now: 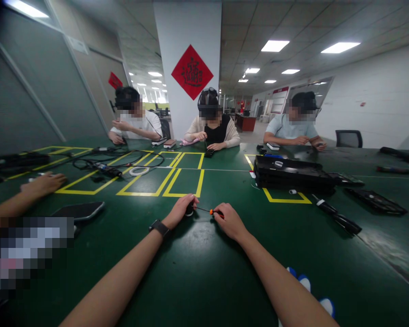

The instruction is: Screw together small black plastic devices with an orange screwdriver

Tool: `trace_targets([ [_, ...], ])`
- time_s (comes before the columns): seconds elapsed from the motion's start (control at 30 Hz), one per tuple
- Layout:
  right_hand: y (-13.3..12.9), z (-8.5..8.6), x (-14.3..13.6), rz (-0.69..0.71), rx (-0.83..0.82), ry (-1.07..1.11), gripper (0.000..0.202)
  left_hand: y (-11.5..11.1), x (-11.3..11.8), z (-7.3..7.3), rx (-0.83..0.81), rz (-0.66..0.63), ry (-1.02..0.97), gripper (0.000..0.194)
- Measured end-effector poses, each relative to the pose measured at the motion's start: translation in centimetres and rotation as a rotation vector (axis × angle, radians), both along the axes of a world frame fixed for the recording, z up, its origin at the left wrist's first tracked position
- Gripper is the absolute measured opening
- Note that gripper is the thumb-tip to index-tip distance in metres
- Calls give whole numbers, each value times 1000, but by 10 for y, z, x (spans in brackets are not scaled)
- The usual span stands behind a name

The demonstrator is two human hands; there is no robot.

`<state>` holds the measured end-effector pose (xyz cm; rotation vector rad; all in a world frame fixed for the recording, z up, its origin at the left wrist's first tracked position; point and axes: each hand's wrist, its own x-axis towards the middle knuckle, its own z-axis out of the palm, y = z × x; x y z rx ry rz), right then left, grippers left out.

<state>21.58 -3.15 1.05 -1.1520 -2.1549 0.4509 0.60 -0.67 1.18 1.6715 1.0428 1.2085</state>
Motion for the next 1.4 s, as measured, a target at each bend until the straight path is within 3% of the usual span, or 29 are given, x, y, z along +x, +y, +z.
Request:
trace_targets([
  [0.37, -1, -3, 0, -35, -29, 63, 23, 3, 0, -3, 13, -10, -9, 39],
  [0.63, 3, -4, 0, -22, 0, 17, 12, 5, -1, -5, 18, -56, -40, 38],
  [0.83, 0, -4, 0, -28, -31, 57, 22, 3, -1, -3, 23, -51, -33, 38],
  [1.17, 1, -4, 1, -36, 8, 27, 12, 4, -1, -4, 38, -34, -9, 41],
  [1.4, -3, -4, -1, -62, -14, 56, 29, 5, -2, -5, 50, -30, 3, 40],
])
